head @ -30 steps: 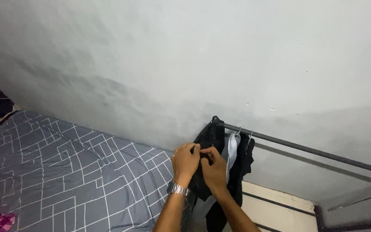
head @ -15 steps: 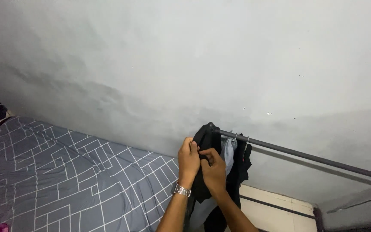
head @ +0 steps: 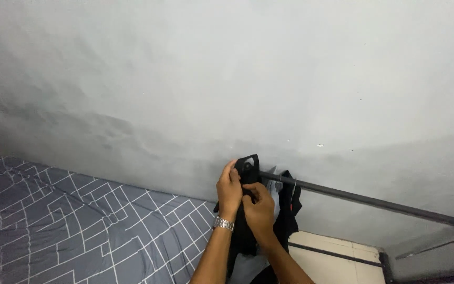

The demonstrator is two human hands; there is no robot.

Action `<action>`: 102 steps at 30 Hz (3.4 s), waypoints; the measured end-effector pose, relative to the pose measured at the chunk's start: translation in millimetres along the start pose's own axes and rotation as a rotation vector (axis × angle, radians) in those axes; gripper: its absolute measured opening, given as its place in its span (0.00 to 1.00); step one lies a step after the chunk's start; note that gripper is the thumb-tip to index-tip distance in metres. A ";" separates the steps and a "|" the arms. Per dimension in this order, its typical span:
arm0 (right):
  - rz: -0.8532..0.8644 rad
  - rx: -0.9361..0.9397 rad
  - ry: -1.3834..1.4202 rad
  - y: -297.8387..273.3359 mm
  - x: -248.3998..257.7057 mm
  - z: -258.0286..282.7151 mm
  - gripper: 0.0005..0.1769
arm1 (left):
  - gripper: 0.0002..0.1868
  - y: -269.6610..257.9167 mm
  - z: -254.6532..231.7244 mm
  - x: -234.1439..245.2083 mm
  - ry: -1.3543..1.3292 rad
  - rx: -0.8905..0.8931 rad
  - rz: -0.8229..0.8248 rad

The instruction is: The person buttons a black shirt hanging on a wall hook, then hangs it on a clothes rack. They lock the room door, take a small black bag from a wall hook, hang it on the clothes rack, open and close a wardrobe, and finally unlock the door.

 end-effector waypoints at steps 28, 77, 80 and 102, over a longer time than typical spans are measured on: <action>0.160 -0.203 -0.266 9.0 -17.6 -67.9 0.42 | 0.16 -7.1 44.3 -1.9 0.184 -0.186 -0.069; 0.126 -0.159 -0.141 -187.9 67.7 19.6 0.28 | 0.23 -233.8 -39.9 78.9 0.125 -0.157 0.156; 0.126 -0.144 -0.134 -192.8 72.3 20.1 0.28 | 0.23 -242.4 -46.4 81.2 0.108 -0.129 0.159; 0.461 0.124 -0.081 -183.6 17.8 6.4 0.24 | 0.18 -255.0 -42.3 130.7 0.176 -0.175 -0.169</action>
Point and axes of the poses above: each hand's wrist, its own y-axis towards the middle knuckle, its own x-axis out of the back of the hand, z = x × y, the point moved 3 cm from there along y, towards the middle knuckle, and after that the axes turned 9 degrees about -x, right-handed, at the moved point
